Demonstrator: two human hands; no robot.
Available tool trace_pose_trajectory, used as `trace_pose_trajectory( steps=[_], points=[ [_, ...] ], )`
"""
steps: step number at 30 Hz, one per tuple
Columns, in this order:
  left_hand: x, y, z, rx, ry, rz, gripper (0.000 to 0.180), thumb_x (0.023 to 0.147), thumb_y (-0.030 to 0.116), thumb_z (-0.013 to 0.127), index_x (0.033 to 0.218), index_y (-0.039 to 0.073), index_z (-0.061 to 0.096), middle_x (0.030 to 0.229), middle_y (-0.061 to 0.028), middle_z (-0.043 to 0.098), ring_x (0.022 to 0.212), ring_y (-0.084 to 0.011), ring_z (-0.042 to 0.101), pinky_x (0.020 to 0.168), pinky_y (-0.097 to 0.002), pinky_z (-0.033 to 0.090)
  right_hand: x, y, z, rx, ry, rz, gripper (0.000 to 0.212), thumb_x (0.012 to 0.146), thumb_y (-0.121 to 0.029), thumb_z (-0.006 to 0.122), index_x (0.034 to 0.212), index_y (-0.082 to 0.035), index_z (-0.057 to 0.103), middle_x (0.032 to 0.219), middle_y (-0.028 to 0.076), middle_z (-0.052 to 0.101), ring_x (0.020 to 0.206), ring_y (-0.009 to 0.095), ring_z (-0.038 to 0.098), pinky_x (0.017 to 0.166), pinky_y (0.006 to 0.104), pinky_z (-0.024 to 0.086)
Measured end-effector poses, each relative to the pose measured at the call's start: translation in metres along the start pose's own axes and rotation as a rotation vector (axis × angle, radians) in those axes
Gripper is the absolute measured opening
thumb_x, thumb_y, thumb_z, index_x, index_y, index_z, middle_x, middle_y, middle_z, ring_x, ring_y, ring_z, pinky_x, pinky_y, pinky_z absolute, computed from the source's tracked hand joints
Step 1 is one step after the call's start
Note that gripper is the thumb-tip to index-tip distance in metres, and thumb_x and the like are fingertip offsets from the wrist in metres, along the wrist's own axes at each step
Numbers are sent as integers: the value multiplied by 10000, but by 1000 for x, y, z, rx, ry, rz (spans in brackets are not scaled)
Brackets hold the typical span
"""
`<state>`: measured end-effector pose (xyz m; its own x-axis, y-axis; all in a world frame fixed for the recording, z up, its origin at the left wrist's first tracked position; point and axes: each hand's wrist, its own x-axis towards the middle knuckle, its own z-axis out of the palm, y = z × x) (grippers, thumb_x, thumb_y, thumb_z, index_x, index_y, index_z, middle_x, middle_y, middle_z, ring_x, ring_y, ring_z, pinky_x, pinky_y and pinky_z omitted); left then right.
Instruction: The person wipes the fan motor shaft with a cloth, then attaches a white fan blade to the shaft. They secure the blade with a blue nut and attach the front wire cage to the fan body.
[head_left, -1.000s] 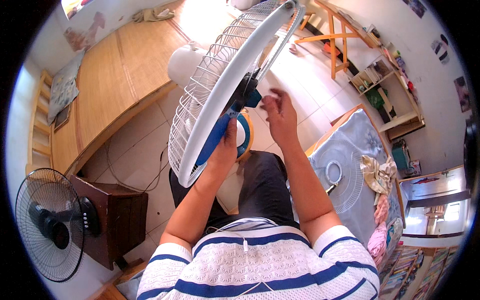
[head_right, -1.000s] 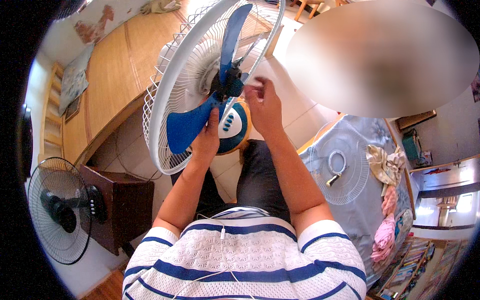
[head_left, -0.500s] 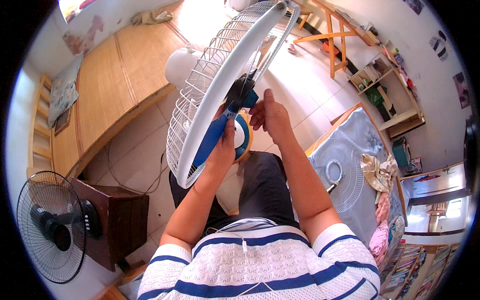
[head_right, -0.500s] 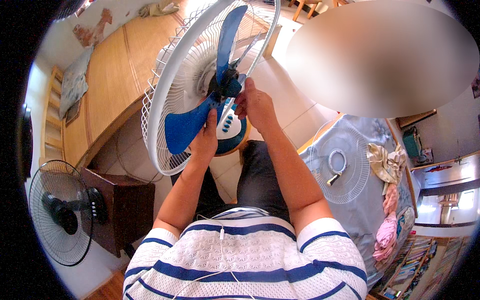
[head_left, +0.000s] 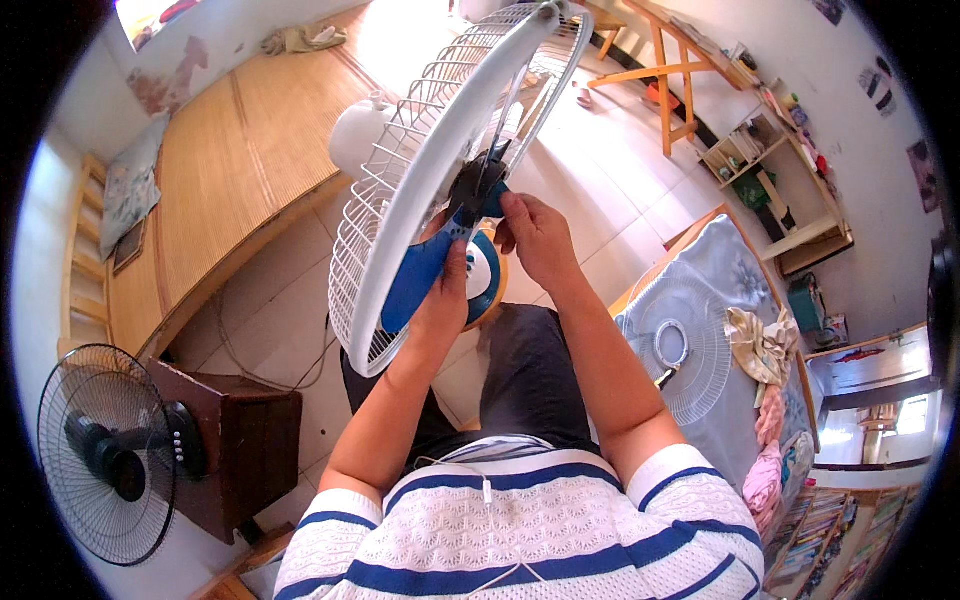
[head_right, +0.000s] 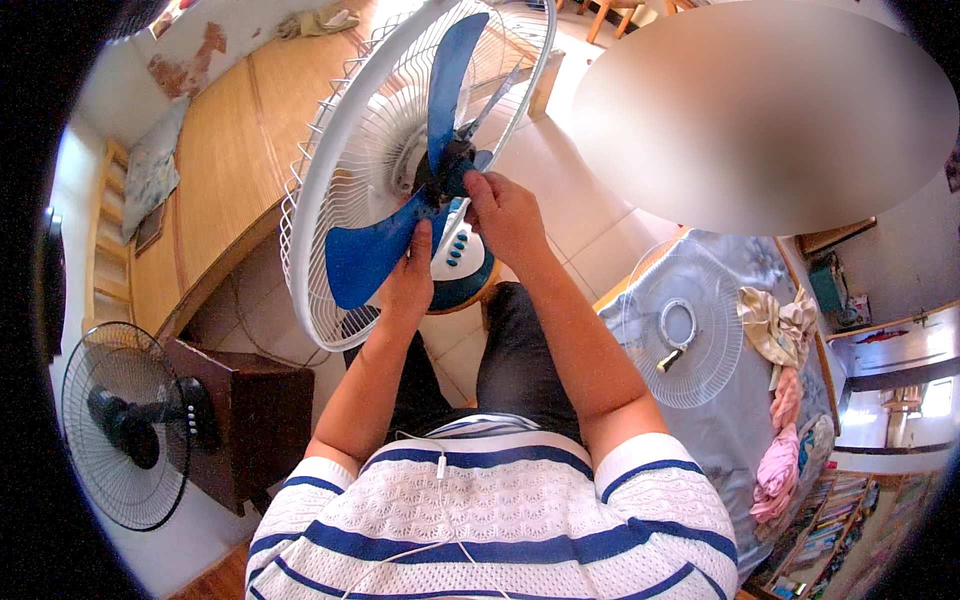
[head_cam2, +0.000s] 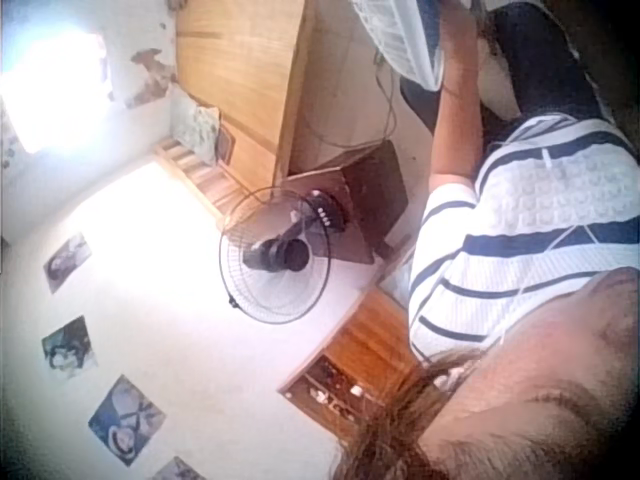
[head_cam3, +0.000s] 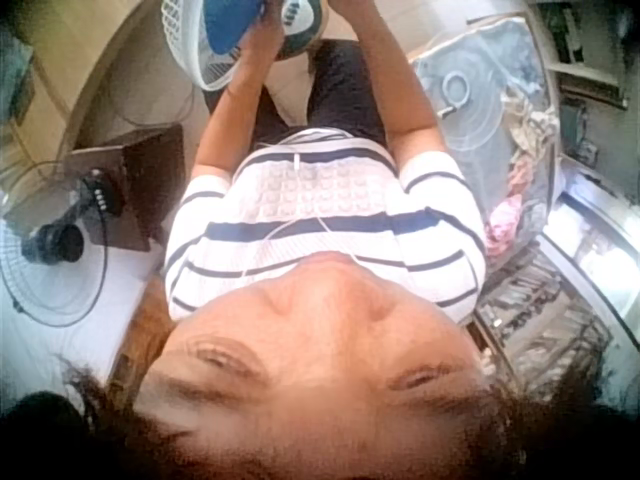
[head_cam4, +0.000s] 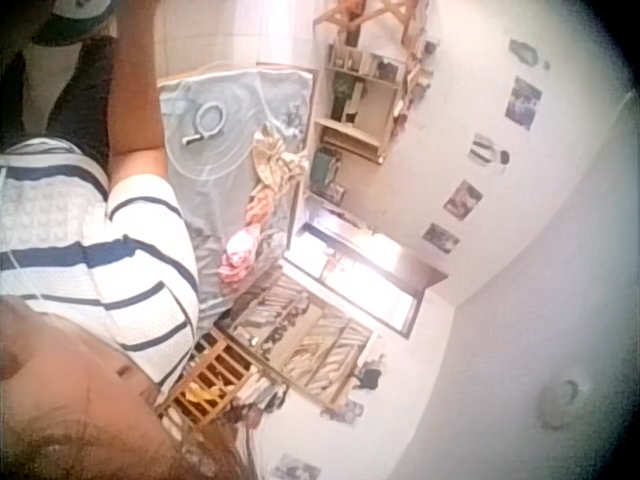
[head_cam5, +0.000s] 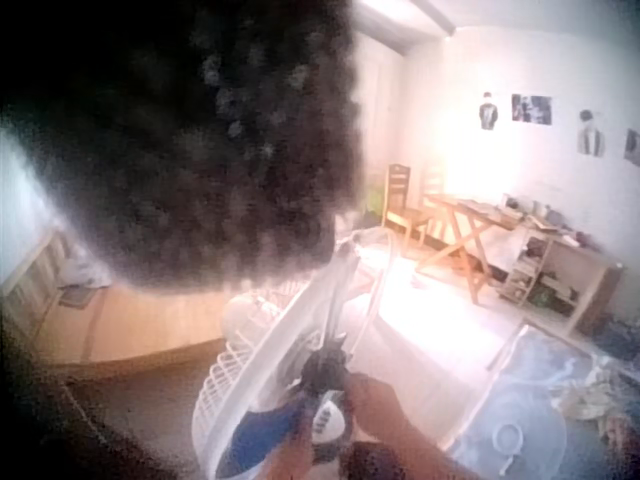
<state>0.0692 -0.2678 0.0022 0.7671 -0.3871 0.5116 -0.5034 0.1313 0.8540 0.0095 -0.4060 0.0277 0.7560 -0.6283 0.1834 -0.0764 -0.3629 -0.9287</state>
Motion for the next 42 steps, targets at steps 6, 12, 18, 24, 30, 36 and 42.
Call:
trace_pose_trajectory(
  steps=[6,12,18,24,30,36,42],
  points=[
    [-2,-3,-7,21,-36,-17,321,934,158,546,1209,-8,562,1067,-155,647,960,-234,615,855,-330,449,-6,-11,9,-138,339,-276,521,948,-472,443,864,12,615,650,101,626,574,182,626,580,296,498],
    [0,3,-4,-1,-32,-44,311,930,168,566,1195,7,584,1055,-147,660,931,-220,624,825,-323,459,4,-11,2,153,-113,172,518,953,-470,456,983,29,590,686,106,628,562,153,594,544,242,470],
    [3,12,-8,62,-59,-78,314,928,181,573,1198,22,588,1073,-150,656,960,-227,623,852,-334,449,-1,-10,7,-76,31,-69,355,905,-317,587,948,35,567,719,152,650,632,238,641,572,326,490],
    [-1,4,-8,56,-13,-85,305,929,192,573,1181,22,603,1061,-143,661,948,-225,625,839,-331,454,-12,-13,14,-319,174,-261,362,885,-298,618,980,42,535,784,200,660,687,304,662,596,372,504],
    [5,10,-15,48,-107,-22,337,946,171,530,1241,8,540,945,-154,657,831,-218,638,755,-310,476,-3,-25,2,304,-108,231,347,918,-294,578,1012,35,518,769,117,660,662,172,631,569,268,475],
    [4,10,-19,160,-135,-51,325,941,205,545,1218,37,578,999,-164,661,922,-263,645,818,-339,471,-1,-18,5,81,-66,58,275,921,-235,563,994,26,519,770,96,651,664,136,608,596,249,479],
    [5,-3,-14,156,1,9,205,885,224,646,960,38,692,859,-101,685,745,-193,633,679,-325,469,-5,-12,13,-67,73,-117,264,875,-190,602,957,33,485,740,197,629,698,333,642,611,380,482]
  ],
)
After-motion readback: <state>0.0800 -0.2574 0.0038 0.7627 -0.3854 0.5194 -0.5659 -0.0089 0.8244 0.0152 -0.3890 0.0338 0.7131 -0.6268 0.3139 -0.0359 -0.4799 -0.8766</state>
